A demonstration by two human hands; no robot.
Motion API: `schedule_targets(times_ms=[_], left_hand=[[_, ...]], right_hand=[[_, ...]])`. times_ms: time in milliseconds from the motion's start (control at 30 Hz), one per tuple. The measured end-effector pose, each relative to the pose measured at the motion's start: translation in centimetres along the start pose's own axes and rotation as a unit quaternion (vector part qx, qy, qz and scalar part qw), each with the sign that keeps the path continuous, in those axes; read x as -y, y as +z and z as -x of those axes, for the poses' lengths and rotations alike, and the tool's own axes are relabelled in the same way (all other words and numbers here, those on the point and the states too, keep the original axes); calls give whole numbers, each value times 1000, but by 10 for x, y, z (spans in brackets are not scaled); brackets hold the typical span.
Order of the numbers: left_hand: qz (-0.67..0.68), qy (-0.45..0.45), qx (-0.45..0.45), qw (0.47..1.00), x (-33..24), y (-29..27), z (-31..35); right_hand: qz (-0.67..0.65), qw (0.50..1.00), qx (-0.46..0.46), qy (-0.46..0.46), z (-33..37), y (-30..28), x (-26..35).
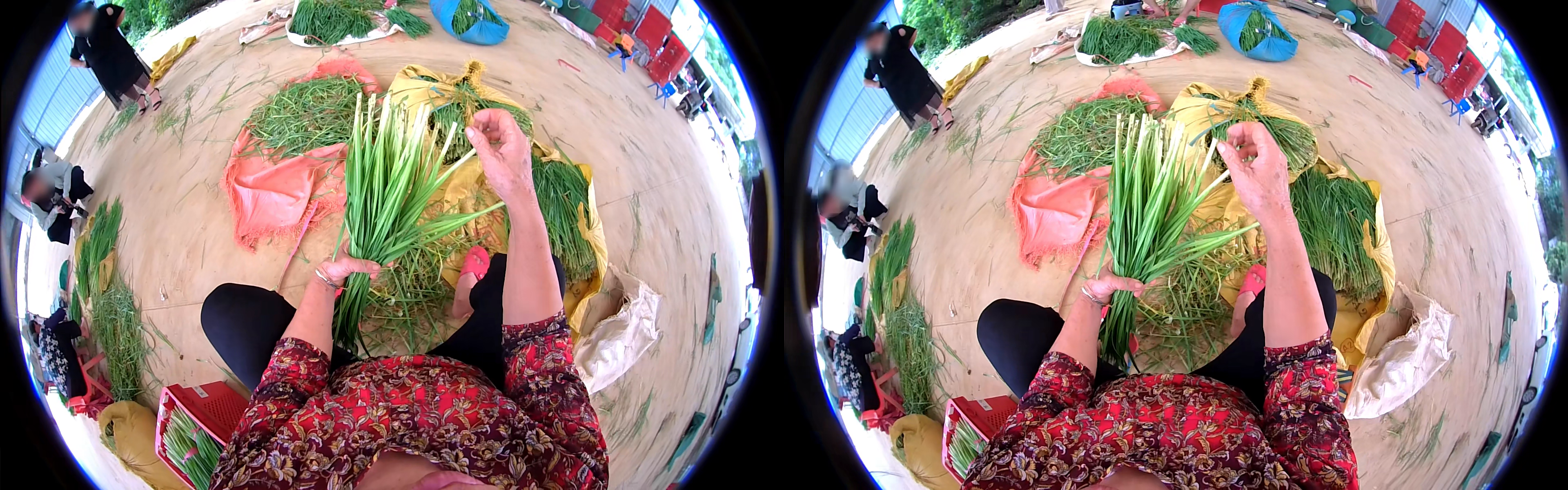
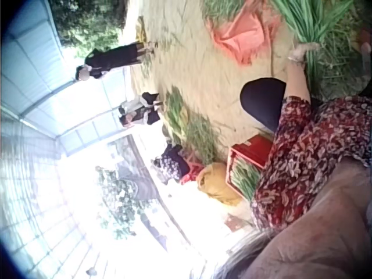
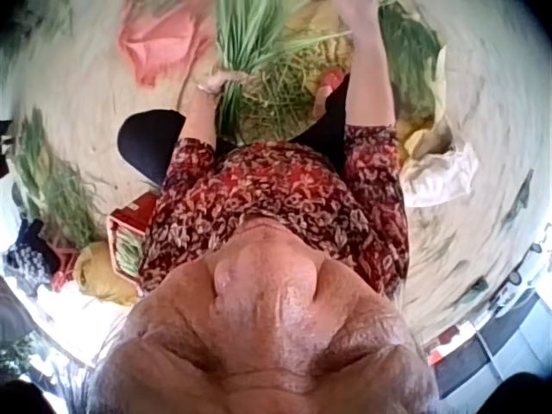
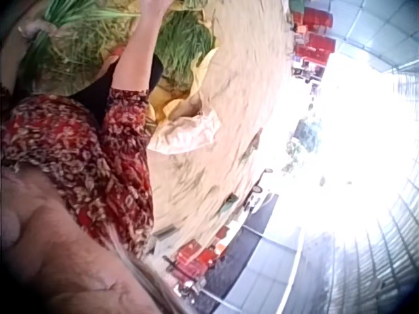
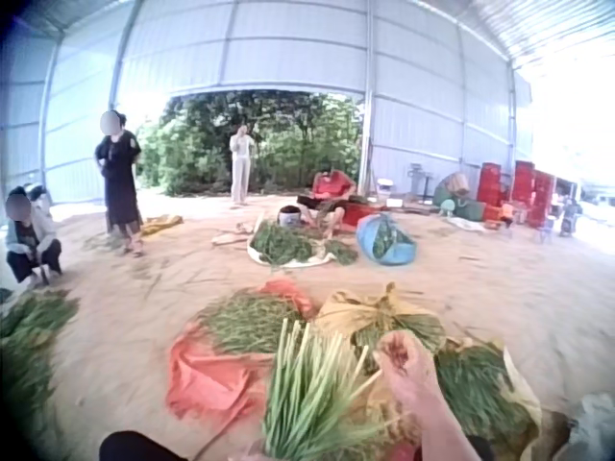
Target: The person sorts a bunch of leeks by hand, removing individual stalks from a pile and gathering them into a bundle.
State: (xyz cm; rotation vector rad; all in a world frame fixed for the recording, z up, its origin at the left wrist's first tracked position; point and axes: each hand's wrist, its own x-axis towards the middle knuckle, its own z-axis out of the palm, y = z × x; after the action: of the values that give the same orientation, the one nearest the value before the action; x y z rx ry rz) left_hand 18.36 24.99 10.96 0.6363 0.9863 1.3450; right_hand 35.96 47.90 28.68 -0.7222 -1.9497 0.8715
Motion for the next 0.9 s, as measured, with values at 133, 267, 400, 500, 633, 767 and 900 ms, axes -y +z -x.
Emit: schedule_targets(times_ms=[133, 267, 400, 500, 633, 767, 900], left_hand=[[-21, 19, 50, 998, -5, 10, 3], [-57, -13, 52, 997, 2, 5, 2], [-49, -8, 60, 997, 7, 5, -1], [-55, -17, 84, 995, 6, 5, -3], [-70, -46, 62, 995, 8, 7, 0], [-83, -74, 75, 991, 9, 6, -1], [-87, -74, 67, 991, 5, 14, -2]], right_hand=[[95, 989, 29, 112, -9, -6, -49], [-45, 911, 291, 289, -10, -18, -53], [60, 963, 98, 243, -5, -20, -57], [3, 989, -13, 148, -11, -28, -57], [92, 995, -15, -45, -10, -19, -38], [177, 973, 146, 34, -4, -6, -38], [183, 981, 64, -13, -3, -1, -59]])
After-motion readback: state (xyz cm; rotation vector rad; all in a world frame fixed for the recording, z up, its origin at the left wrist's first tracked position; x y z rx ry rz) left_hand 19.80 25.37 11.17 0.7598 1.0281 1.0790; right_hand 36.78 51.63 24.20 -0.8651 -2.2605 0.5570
